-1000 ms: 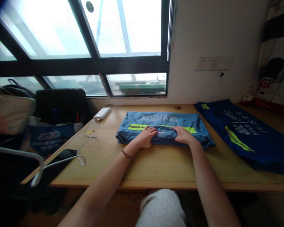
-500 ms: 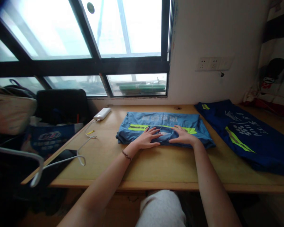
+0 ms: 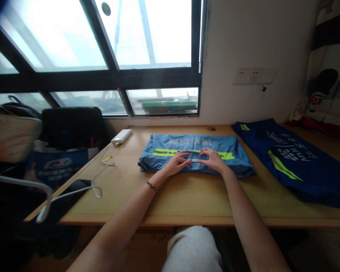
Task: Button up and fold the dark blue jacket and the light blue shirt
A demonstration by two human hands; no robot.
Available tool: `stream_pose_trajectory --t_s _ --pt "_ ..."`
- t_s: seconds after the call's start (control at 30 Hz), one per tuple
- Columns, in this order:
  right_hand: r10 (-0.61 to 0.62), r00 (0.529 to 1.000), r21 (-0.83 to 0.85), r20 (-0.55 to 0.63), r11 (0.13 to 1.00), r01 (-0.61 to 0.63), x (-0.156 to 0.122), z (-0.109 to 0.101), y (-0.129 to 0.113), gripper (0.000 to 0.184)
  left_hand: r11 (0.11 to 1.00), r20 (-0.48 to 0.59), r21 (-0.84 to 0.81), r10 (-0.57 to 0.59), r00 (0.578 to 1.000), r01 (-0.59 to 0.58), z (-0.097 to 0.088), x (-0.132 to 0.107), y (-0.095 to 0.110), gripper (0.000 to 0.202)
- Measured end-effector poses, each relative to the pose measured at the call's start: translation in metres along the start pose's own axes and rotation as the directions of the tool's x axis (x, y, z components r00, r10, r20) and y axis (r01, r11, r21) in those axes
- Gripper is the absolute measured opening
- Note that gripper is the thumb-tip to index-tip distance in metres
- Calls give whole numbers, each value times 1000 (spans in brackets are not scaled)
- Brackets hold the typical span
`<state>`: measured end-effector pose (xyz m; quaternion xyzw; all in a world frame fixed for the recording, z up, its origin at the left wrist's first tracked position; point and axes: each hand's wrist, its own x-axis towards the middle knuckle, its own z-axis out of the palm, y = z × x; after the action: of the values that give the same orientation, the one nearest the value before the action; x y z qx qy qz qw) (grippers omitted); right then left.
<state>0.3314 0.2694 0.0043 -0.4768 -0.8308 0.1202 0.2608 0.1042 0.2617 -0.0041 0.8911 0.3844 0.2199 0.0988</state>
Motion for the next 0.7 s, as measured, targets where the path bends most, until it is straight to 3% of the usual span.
stream_pose_trajectory --t_s 0.07,0.1,0.2,0.33,0.43,0.5,0.6,0.7 --pt "25 995 -56 -99 998 -31 1 11 1 51 988 -127 105 -100 987 113 3 -1 -1 41" --pt "56 994 -95 -90 993 -64 1 18 2 58 971 -160 159 -155 975 180 6 -1 -2 45" --pt "189 981 -211 33 961 -178 1 40 5 67 906 -116 283 -294 949 315 15 -3 -4 60" --pt "242 966 -231 94 949 -216 1 49 7 64 880 -60 331 -342 938 342 21 -3 -5 64" --pt "214 976 -206 38 958 -202 -8 36 16 55 872 -58 320 -371 927 369 13 -13 -16 59" --pt "238 970 -275 -44 931 -241 -24 21 32 50 849 -94 322 -412 906 419 1 -29 -30 53" --pt "336 933 -411 -131 838 -360 -58 -6 67 45 814 -189 350 -422 886 463 -19 -59 -52 46" --pt "426 894 -432 -137 787 -441 -85 -26 100 45 774 -279 378 -427 860 507 -37 -85 -64 42"
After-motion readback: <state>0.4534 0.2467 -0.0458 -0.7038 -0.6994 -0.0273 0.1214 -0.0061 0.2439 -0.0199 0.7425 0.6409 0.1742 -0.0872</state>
